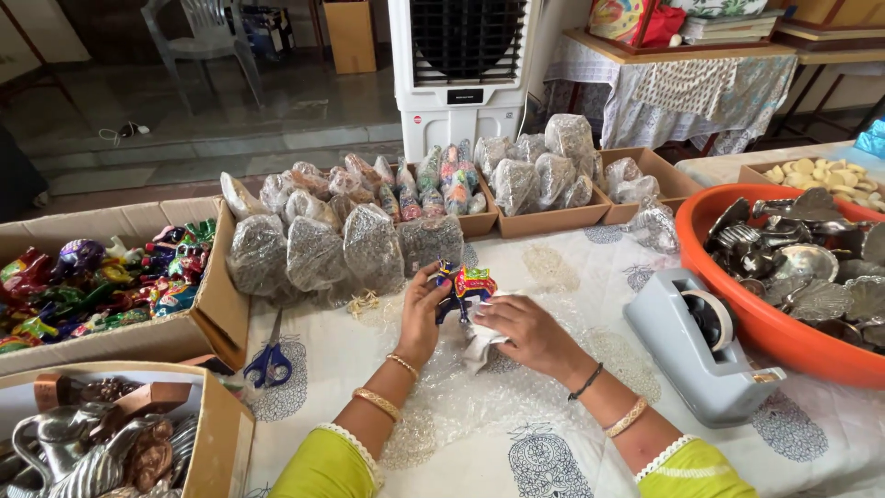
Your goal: The person wraps decorative metal figurines in bubble wrap on a table, tears tape from a tape dispenser to secure the wrap, and places the wrapped pieces into cardboard boxes alongside other already wrapped items.
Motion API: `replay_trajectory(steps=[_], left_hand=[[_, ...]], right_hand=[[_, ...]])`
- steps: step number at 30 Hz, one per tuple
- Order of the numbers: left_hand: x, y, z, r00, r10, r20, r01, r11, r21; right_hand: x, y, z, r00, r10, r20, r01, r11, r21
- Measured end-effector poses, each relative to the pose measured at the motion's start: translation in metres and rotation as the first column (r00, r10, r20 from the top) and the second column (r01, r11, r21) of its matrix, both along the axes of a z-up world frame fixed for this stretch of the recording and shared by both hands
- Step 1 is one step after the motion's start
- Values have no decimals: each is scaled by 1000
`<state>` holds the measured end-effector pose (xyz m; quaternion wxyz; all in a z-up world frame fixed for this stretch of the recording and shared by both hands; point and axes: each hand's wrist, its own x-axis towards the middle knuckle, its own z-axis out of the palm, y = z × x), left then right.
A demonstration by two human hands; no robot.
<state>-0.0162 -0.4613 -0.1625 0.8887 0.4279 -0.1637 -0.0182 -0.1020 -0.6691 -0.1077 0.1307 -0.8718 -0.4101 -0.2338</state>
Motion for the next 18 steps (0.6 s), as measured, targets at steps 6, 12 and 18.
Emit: replay_trajectory(steps=[6, 12, 18], left_hand=[[-17, -6, 12, 997, -40, 60, 32, 992, 124], [-29, -21, 9, 990, -85, 110, 56, 969, 242], [-50, -22, 33, 966, 166, 196, -234, 884, 405]], right_hand=[[32, -38, -55, 961, 25, -274, 202, 612, 765], [4, 1, -22, 465, 731, -499, 450, 290, 845], [15, -4, -46, 441, 717, -540, 573, 238, 784]])
